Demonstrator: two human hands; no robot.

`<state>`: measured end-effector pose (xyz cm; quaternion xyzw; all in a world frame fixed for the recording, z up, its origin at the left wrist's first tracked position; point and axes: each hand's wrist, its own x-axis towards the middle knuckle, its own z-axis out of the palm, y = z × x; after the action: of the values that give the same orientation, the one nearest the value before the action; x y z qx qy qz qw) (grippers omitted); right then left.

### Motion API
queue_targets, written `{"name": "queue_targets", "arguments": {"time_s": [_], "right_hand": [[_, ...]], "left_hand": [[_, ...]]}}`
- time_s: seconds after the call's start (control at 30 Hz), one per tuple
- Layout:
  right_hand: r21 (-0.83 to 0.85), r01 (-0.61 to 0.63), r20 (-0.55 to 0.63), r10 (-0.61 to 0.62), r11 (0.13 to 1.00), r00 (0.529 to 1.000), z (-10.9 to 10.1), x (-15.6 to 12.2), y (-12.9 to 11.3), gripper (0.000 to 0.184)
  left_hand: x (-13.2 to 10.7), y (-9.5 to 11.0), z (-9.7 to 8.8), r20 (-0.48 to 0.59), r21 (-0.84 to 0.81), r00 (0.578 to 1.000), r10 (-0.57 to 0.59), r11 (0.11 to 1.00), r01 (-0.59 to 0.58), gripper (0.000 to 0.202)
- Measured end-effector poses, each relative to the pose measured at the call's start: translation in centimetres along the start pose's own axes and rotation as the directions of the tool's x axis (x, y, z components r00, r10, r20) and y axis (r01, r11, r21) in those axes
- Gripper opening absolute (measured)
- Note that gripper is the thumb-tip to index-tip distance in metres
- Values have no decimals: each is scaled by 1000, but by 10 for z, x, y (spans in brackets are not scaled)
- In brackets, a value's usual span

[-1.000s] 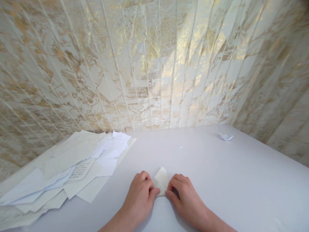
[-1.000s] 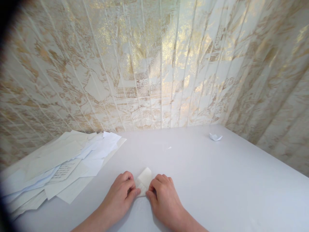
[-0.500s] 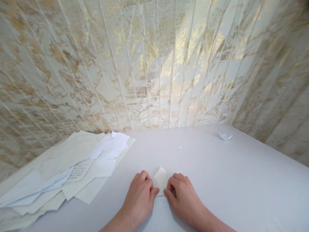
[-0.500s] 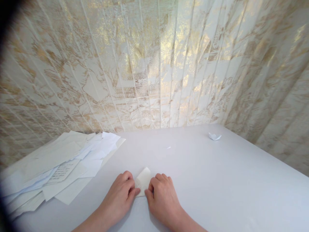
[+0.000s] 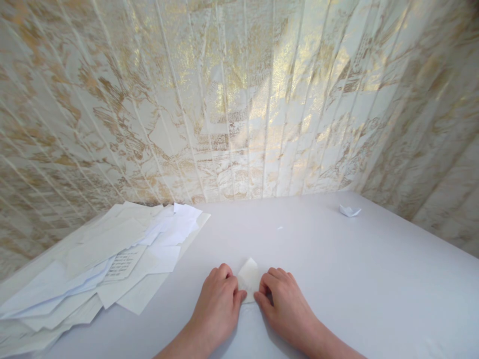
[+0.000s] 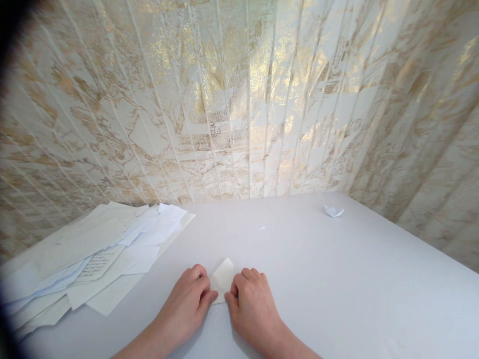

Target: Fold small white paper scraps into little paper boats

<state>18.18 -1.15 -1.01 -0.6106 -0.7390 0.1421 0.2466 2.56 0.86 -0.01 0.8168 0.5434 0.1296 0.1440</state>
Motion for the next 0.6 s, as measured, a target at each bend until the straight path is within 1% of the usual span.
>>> {"name": "queue_targets", "arguments": {"time_s": [0.37,0.47,0.6], "right_hand": [[-33,-19,40,20,999,999,-3,2,0,10],[-20,-30,63,31,999,998,-5,3,2,11],[14,-16,97,15,1000,995,-8,5,4,13]], "left_hand": [[1,-1,2,-20,-1,1000,12,1000,-12,21],[0,-1,2,-19,0,1000,6,1000,-6,21],[0,0,2,-20,-11,1000,-1,1000,1,20]]}}
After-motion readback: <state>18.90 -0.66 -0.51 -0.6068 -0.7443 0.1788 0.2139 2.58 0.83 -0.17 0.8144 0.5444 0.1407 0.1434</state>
